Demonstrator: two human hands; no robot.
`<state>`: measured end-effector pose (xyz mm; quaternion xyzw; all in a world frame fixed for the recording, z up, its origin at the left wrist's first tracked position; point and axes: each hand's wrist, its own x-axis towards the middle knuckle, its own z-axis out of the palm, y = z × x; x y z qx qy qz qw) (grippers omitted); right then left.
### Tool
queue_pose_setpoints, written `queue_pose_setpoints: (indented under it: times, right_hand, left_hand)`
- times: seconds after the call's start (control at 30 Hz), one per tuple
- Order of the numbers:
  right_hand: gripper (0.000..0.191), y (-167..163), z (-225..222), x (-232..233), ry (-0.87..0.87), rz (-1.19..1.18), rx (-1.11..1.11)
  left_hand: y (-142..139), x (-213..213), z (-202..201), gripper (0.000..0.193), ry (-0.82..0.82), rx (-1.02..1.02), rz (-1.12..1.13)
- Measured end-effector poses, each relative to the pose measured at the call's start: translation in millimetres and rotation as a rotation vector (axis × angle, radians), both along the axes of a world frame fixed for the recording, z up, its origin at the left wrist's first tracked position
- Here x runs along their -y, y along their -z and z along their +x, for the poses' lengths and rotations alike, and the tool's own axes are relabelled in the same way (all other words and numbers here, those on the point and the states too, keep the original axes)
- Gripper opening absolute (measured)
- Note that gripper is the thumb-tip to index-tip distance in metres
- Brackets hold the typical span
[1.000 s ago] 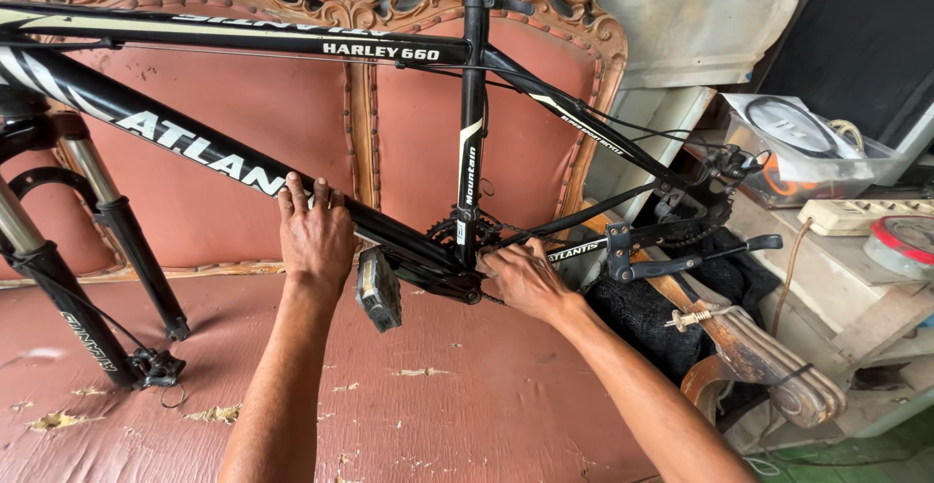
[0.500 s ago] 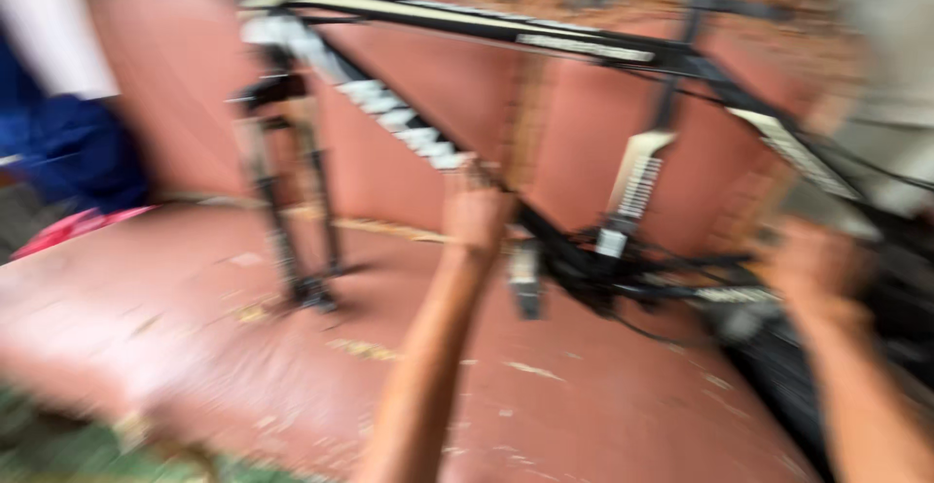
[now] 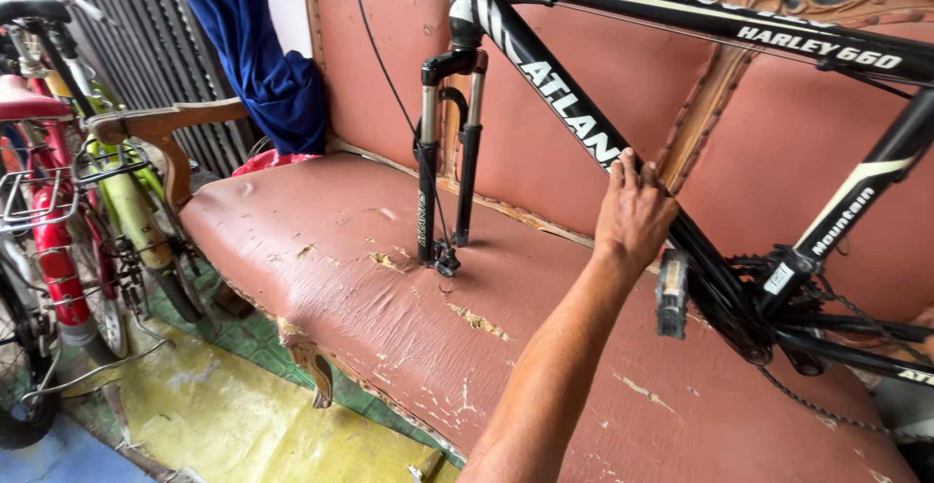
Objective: The person repairs a mountain bike frame laid on an old sofa. They first handle a wrench and small parts near the workbench, then adjust the handlebar and stem by hand, reposition the frame, and work on the chain and crank area, wiping and manipulating the chain links with their hands.
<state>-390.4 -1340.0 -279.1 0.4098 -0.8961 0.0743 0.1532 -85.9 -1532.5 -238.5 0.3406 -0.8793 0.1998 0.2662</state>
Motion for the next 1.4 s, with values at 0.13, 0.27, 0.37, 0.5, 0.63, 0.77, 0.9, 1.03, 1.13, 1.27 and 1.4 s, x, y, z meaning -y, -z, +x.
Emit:
queue_pose_setpoints:
  times: [0.13, 0.27, 0.37, 0.5, 0.63, 0.77, 0.9, 1.03, 1.13, 1.27, 1.4]
  right_hand:
    - [0.032, 6, -6, -5, -0.010, -0.002, 0.030]
    - [0.032, 15, -6, -13, -0.069, -0.010, 0.087]
    - [0.033, 33, 0, -34, -0.151, -0.044, 0.157]
    - [0.033, 50, 10, -57, -0.381, -0.151, 0.035]
    - [0.030, 47, 15, -69, -0.524, -0.259, -0.079]
    - [0.034, 44, 18, -77, -0.574, -0.259, -0.046]
    - [0.028, 51, 29, -73, -0.566, -0.345, -0.054]
    - [0.042, 60, 52, -63, -0.607, -0.404, -0.135]
    - [0.044, 61, 66, -69, -0.624, -0.366, -0.216]
    - [0.041, 51, 71, -82, -0.680, -0.344, -0.184]
    - [0.033, 45, 76, -58, -0.535, -0.562, 0.052]
  left_hand:
    - [0, 2, -1, 0.036, -0.001, -0.022, -0.055]
    - [5, 6, -6, 0.041, -0.010, -0.011, -0.061]
    - [8, 7, -10, 0.044, 0.047, -0.114, -0.114]
    - [4, 2, -6, 0.037, 0.033, -0.053, -0.022]
    - [-5, -5, 0, 0.039, -0.025, 0.043, -0.047]
    - [-4, 0, -4, 0.095, -0.038, 0.126, -0.011]
    - [13, 12, -16, 0.084, 0.008, 0.000, -0.173]
    - [22, 20, -23, 0.058, -0.031, 0.136, -0.108]
    - [21, 20, -21, 0.064, -0.012, 0.158, -0.052]
    - [15, 16, -19, 0.067, 0.000, 0.145, -0.027]
    - [12, 10, -20, 0.059, -0.036, 0.152, -0.047]
